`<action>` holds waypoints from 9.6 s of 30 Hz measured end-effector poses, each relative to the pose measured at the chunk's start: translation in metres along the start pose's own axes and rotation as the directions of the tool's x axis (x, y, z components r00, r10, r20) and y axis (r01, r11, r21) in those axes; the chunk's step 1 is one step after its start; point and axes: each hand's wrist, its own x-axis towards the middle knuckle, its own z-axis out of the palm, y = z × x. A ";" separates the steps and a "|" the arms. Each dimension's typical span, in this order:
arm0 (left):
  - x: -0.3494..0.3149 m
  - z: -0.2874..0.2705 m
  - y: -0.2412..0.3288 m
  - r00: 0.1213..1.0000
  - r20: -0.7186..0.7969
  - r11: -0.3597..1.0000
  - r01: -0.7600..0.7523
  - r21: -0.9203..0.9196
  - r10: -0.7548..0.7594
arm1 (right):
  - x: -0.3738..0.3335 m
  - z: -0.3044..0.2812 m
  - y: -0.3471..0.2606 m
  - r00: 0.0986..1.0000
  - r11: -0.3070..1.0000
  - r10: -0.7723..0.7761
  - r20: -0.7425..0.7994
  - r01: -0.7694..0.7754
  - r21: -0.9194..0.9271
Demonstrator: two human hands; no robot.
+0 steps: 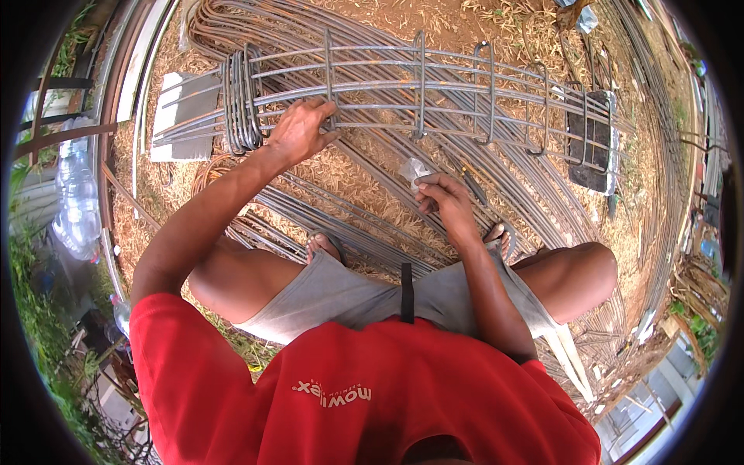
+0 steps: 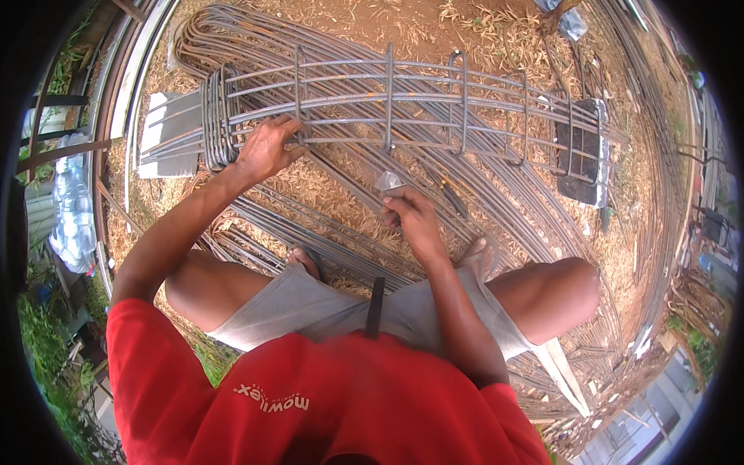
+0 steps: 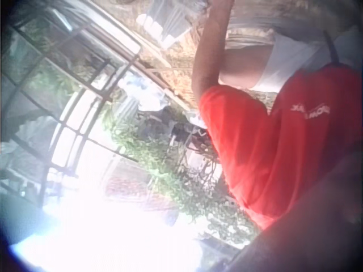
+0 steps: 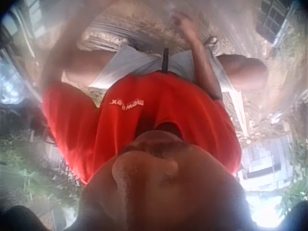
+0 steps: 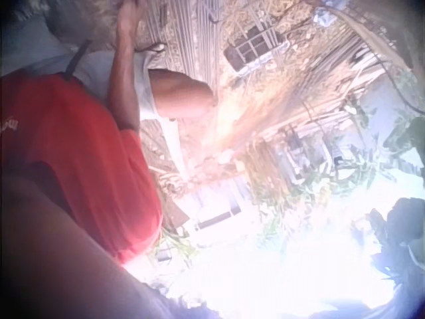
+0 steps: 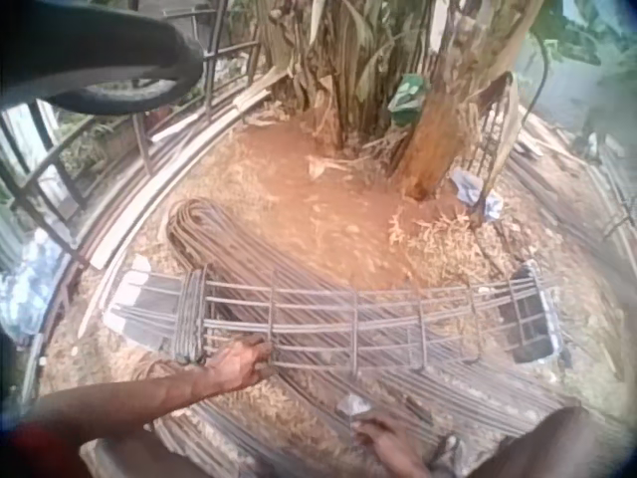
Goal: The person sits on the ground and assembles a rebar mesh by tying intersecting steel bars with wire using pliers. The person repeatedly wraps wire around bar intersections and twists it to secure the mesh structure.
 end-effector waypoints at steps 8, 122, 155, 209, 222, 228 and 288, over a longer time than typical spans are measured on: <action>0.011 0.021 -0.004 0.995 -0.051 0.948 -0.096 -0.304 0.085 | -0.023 0.044 0.013 0.996 0.999 0.031 -0.087 -0.032 -0.013; -0.013 0.055 -0.018 0.952 -0.222 0.572 -0.065 -0.818 -0.209 | 0.097 0.160 -0.005 0.991 0.972 -0.038 -0.131 0.067 0.225; 0.025 0.028 -0.015 0.955 0.107 0.777 0.286 -0.560 -0.275 | 0.097 0.145 -0.034 0.997 0.994 0.071 0.020 -0.069 -0.087; 0.031 0.033 -0.024 0.952 0.150 0.699 0.297 -0.650 -0.266 | 0.099 0.142 0.013 0.999 0.951 0.021 0.044 -0.034 0.307; 0.036 0.042 -0.033 0.936 0.240 0.679 0.353 -0.644 -0.259 | 0.101 0.167 0.035 0.745 0.724 -0.633 -0.212 0.472 -0.502; 0.038 0.045 -0.035 0.922 0.250 0.684 0.387 -0.618 -0.296 | 0.098 0.153 0.017 0.866 0.856 -0.479 -0.147 0.424 -0.295; 0.037 0.048 -0.029 0.934 0.152 0.551 0.315 -0.773 -0.322 | 0.092 0.140 0.021 0.981 0.953 0.182 0.074 -0.194 0.231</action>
